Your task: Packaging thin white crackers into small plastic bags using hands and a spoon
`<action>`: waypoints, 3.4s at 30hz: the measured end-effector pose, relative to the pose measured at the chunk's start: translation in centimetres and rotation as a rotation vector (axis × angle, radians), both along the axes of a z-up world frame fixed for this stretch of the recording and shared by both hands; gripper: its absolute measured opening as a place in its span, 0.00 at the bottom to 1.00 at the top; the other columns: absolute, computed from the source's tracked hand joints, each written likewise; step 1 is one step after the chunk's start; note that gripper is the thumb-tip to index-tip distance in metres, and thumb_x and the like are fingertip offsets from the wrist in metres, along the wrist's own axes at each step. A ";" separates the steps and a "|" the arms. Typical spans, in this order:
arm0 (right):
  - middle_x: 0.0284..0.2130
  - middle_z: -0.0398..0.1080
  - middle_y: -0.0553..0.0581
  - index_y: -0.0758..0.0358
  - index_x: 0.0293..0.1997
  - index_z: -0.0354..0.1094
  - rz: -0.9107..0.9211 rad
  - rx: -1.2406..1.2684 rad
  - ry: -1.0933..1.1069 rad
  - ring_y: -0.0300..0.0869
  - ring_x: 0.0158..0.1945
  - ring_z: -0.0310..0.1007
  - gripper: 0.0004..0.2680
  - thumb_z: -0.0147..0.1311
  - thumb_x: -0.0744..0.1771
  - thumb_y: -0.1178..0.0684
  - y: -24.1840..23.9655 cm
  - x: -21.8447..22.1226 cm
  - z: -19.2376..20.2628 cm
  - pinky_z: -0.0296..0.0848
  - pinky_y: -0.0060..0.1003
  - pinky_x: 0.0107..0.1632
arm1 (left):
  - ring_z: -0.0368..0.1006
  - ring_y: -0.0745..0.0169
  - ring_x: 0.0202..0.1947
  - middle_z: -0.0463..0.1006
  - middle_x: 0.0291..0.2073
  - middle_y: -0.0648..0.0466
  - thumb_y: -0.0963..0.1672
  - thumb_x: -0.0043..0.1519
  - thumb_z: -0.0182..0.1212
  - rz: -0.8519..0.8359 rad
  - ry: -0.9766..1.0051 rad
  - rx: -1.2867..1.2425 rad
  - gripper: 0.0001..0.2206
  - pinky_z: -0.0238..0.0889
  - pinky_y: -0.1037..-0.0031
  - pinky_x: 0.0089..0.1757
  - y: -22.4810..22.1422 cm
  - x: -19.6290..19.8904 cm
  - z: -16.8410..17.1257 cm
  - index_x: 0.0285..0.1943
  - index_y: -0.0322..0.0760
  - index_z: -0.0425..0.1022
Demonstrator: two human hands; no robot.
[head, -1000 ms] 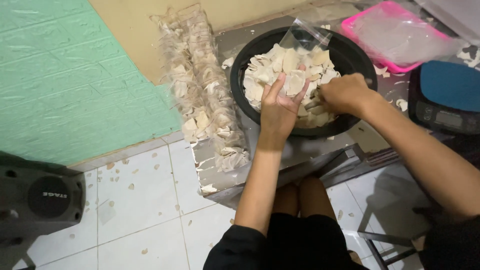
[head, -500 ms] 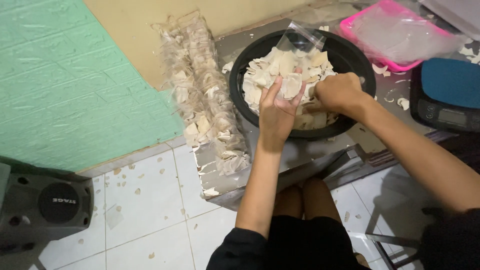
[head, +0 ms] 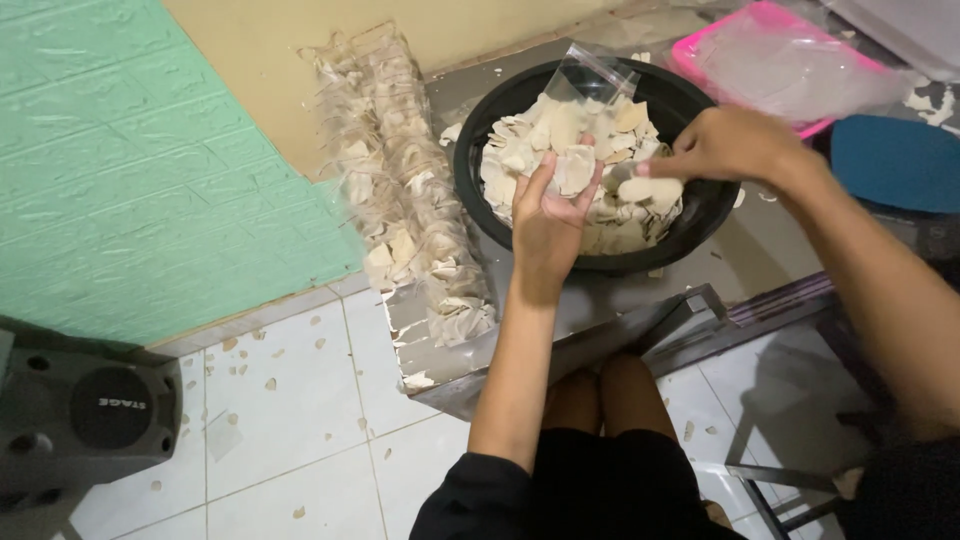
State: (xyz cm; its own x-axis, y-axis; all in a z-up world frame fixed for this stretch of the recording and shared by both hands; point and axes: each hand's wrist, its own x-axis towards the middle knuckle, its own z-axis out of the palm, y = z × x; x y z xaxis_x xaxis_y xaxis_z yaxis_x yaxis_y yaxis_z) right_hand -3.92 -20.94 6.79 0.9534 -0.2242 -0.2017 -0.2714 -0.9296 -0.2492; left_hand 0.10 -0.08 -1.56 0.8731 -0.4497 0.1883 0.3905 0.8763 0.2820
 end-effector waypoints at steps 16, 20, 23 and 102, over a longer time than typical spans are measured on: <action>0.32 0.81 0.62 0.64 0.43 0.82 -0.109 -0.313 -0.190 0.49 0.28 0.71 0.27 0.49 0.72 0.24 5.0 0.3 11.6 0.62 0.40 0.31 | 0.70 0.45 0.61 0.70 0.62 0.36 0.41 0.62 0.60 -0.025 0.031 0.140 0.24 0.64 0.54 0.60 0.0 -0.6 1.3 0.64 0.39 0.53; 0.16 0.66 0.45 0.53 0.22 0.77 -0.139 -0.728 -0.042 0.37 0.24 0.65 0.33 0.39 0.68 0.14 6.1 2.7 10.2 0.60 0.31 0.33 | 0.72 0.46 0.59 0.72 0.62 0.41 0.40 0.63 0.60 -0.026 0.032 0.121 0.23 0.66 0.47 0.57 -0.6 0.0 0.0 0.65 0.37 0.56; 0.19 0.72 0.48 0.55 0.21 0.73 -0.150 -0.770 -0.076 0.42 0.27 0.75 0.35 0.37 0.68 0.11 6.9 3.4 10.0 0.68 0.37 0.35 | 0.73 0.45 0.58 0.74 0.59 0.44 0.39 0.64 0.60 -0.036 0.041 0.103 0.16 0.67 0.46 0.56 -0.7 0.3 0.2 0.59 0.37 0.65; 0.43 0.74 0.65 0.73 0.55 0.69 -0.191 0.872 -0.862 0.47 0.48 0.76 0.05 0.45 0.76 0.63 17.6 -17.6 -13.5 0.76 0.38 0.59 | 0.75 0.63 0.43 0.79 0.45 0.50 0.46 0.58 0.70 0.791 -0.148 1.226 0.23 0.72 0.77 0.44 26.5 -10.7 -10.7 0.59 0.36 0.68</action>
State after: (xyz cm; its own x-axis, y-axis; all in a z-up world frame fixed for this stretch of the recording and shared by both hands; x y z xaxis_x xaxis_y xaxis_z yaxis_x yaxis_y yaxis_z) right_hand -21.54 -3.37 -6.71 0.8158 -0.4799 0.3227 0.1745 -0.3277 -0.9285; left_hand -10.60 26.45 -12.28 0.9700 0.1854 0.1573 -0.1657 0.0307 0.9857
